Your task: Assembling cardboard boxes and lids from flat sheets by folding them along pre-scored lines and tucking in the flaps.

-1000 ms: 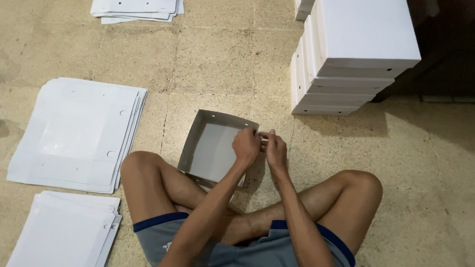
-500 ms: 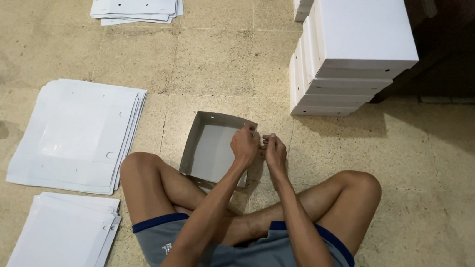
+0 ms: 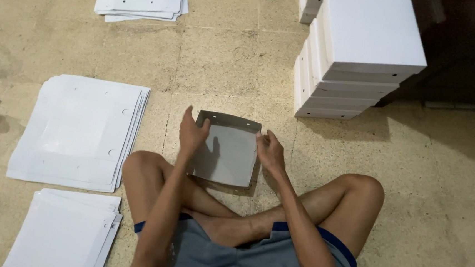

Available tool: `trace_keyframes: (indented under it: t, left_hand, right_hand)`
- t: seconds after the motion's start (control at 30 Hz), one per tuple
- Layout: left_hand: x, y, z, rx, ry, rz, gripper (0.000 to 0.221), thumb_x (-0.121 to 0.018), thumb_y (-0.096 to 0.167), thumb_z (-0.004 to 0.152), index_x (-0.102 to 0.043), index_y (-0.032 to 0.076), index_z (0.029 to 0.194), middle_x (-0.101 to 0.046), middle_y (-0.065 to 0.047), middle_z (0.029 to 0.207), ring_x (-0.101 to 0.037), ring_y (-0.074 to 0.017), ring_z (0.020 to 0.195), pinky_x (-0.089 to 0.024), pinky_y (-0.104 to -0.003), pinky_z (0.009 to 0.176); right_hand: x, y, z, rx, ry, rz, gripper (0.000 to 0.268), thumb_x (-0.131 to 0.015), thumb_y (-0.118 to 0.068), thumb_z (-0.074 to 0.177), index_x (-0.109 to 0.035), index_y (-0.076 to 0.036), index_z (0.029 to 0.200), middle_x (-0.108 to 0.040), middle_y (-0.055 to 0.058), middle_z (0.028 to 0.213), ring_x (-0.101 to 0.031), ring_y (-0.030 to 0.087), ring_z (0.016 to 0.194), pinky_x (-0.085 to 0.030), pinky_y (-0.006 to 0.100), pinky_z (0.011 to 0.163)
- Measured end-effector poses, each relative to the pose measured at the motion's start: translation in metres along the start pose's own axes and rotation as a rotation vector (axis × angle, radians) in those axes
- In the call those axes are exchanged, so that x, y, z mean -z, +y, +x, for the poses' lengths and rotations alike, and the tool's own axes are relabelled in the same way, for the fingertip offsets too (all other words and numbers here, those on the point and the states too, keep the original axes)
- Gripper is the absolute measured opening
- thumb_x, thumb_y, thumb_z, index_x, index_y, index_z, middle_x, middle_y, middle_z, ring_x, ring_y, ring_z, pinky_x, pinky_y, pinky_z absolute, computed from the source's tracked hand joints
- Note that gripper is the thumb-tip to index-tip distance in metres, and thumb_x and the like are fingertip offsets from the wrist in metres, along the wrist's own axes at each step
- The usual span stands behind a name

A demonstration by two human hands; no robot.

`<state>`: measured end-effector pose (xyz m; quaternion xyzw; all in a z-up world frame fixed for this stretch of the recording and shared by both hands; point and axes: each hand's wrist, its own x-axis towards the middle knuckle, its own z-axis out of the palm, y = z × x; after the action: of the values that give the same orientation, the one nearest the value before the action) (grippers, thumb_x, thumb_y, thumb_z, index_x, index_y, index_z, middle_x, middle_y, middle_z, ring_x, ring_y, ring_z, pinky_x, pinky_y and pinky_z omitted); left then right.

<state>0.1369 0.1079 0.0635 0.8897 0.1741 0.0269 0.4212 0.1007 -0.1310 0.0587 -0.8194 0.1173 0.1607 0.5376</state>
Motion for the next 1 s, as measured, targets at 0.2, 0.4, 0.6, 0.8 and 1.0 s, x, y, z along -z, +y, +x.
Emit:
trace_keyframes:
  t: [0.2, 0.4, 0.6, 0.8, 1.0]
  left_hand:
    - [-0.040, -0.067, 0.046, -0.033, -0.188, -0.004, 0.035, -0.060, 0.009, 0.091, -0.063, -0.014, 0.118, -0.068, -0.034, 0.089, -0.070, -0.0512, 0.088, -0.057, -0.057, 0.070]
    - [-0.070, -0.091, 0.068, 0.008, -0.048, 0.163, 0.014, -0.063, 0.005, 0.087, -0.070, -0.001, 0.077, -0.060, -0.015, 0.055, -0.069, -0.0339, 0.054, -0.052, -0.048, 0.048]
    - [-0.058, -0.047, 0.038, 0.073, 0.029, 0.242, 0.017, -0.058, -0.004, 0.086, -0.073, -0.012, 0.089, -0.066, -0.029, 0.069, -0.072, -0.0467, 0.073, -0.055, -0.056, 0.061]
    - [-0.053, -0.042, 0.027, 0.058, 0.067, 0.119, 0.022, -0.054, -0.004, 0.085, -0.072, -0.014, 0.090, -0.065, -0.033, 0.071, -0.070, -0.0529, 0.076, -0.053, -0.063, 0.064]
    - [-0.013, -0.008, -0.006, 0.102, -0.070, 0.051, 0.044, -0.059, 0.014, 0.095, -0.058, -0.017, 0.125, -0.066, -0.040, 0.102, -0.066, -0.0559, 0.102, -0.051, -0.067, 0.081]
  right_hand:
    - [-0.036, -0.006, 0.026, -0.052, 0.081, -0.193, 0.055, -0.036, -0.015, 0.098, -0.034, 0.020, 0.141, -0.055, 0.041, 0.126, -0.059, 0.050, 0.118, -0.054, 0.060, 0.090]
    - [-0.041, 0.008, 0.067, -0.043, 0.307, -0.466, 0.020, -0.051, -0.006, 0.095, -0.067, 0.006, 0.093, -0.070, 0.022, 0.080, -0.074, 0.041, 0.082, -0.061, 0.050, 0.067]
    - [-0.041, -0.001, 0.071, -0.025, 0.361, -0.557, 0.015, -0.059, -0.002, 0.091, -0.070, 0.005, 0.082, -0.070, 0.024, 0.070, -0.074, 0.041, 0.078, -0.060, 0.051, 0.068]
    - [-0.044, 0.002, 0.077, -0.048, 0.383, -0.548, 0.015, -0.061, -0.002, 0.090, -0.070, 0.004, 0.081, -0.070, 0.023, 0.070, -0.074, 0.040, 0.077, -0.059, 0.049, 0.068]
    - [-0.026, -0.010, 0.047, -0.039, 0.245, -0.338, 0.035, -0.053, -0.020, 0.098, -0.064, 0.009, 0.115, -0.071, 0.031, 0.096, -0.072, 0.044, 0.094, -0.057, 0.056, 0.077]
